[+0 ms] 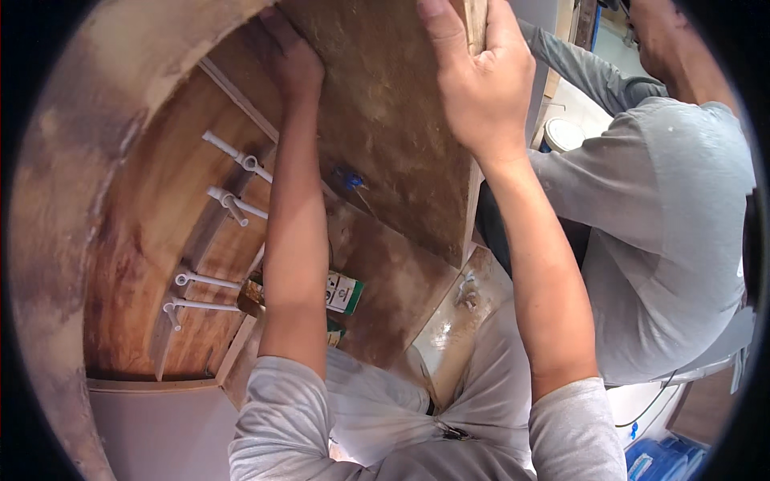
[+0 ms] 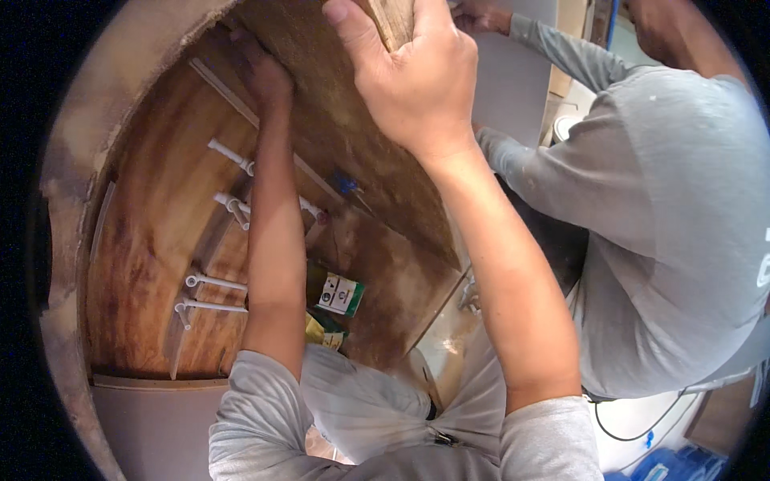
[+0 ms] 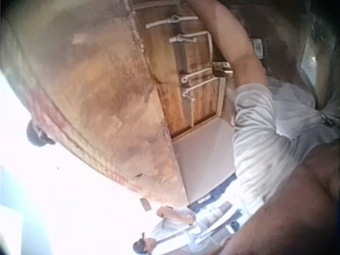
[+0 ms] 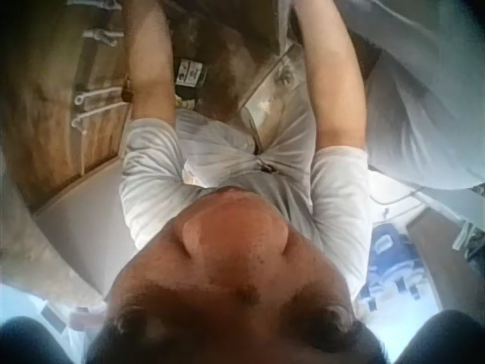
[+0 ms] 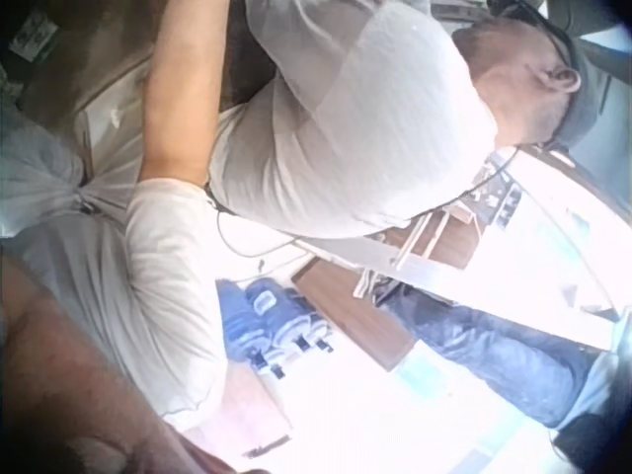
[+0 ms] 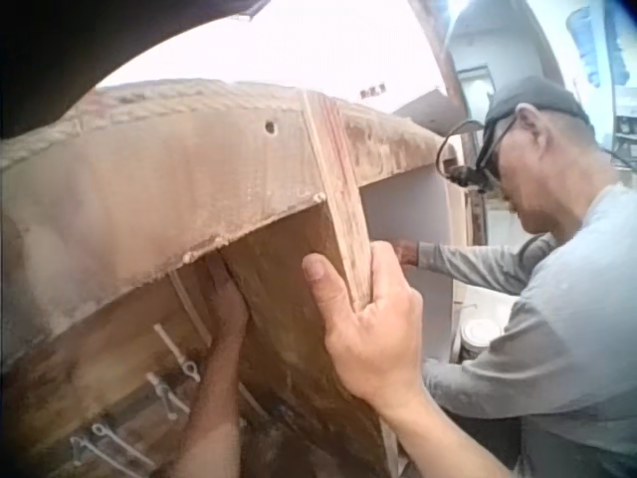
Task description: The person, sitting on the floor inside a room under construction, reaches into the underside of a wooden cabinet and uses a blue tool to manipulate a wire and connect it to a fixture.
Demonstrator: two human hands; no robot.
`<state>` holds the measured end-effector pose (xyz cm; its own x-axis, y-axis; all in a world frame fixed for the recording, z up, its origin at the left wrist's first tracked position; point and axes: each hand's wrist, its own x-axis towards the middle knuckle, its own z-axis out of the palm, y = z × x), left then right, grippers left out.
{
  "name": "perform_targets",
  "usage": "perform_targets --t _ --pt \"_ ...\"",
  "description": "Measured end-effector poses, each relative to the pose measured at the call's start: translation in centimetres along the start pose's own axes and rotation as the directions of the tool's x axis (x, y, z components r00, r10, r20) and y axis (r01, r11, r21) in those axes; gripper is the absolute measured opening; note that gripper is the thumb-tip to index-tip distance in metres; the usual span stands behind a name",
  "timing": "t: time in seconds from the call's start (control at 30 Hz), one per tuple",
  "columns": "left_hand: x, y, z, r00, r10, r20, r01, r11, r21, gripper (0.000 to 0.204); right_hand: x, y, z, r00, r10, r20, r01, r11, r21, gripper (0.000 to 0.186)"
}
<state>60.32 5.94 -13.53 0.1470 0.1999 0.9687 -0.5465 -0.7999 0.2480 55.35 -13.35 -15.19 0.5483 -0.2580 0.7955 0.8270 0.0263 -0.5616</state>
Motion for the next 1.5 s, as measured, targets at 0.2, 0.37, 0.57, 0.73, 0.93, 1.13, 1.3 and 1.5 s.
perform_targets --t 0.2,0.37,0.57,0.73,0.93,1.13,1.3,1.5 --pt "-1.8 3.5 -0.6 0.992 -0.089 0.093 0.087 0.996 0.016 0.062 -0.6 -0.1 -0.2 0.998 0.047 0.047 -0.038 0.984 -0.175 0.049" --pt "-2.0 6.0 0.8 0.991 -0.048 0.125 0.049 0.999 0.0 0.062 -0.1 0.8 -0.2 0.998 -0.06 0.001 0.06 0.988 -0.141 0.049" --pt "-7.2 3.6 -1.9 0.951 -0.276 0.143 0.282 0.959 -0.024 0.064 -0.4 1.0 0.6 0.999 -0.046 0.009 0.047 0.992 -0.119 0.045" --pt "-10.9 5.8 -2.0 0.969 -0.174 0.175 0.162 0.984 0.08 0.064 -0.2 0.1 -0.4 0.999 -0.016 0.047 0.025 0.983 -0.184 0.044" --pt "-11.8 6.0 -1.9 0.964 -0.054 0.262 0.027 0.994 0.103 0.059 -0.3 -0.1 -0.3 0.997 -0.074 0.012 0.075 0.988 -0.136 0.044" --pt "-14.9 7.5 -2.3 0.94 0.042 0.337 -0.093 0.986 0.139 0.057 -0.4 -0.6 -1.0 0.997 -0.075 0.011 0.075 0.984 -0.162 0.045" --pt "-14.7 8.1 -2.1 0.96 -0.006 0.28 -0.003 1.0 0.03 0.055 -0.4 -1.1 -0.9 0.999 -0.054 0.001 0.054 0.988 -0.148 0.044" --pt "-14.1 8.8 -2.4 0.95 -0.013 0.311 -0.009 0.998 0.069 0.052 -0.3 -1.2 -1.2 0.996 -0.089 -0.011 0.087 0.986 -0.143 0.044"
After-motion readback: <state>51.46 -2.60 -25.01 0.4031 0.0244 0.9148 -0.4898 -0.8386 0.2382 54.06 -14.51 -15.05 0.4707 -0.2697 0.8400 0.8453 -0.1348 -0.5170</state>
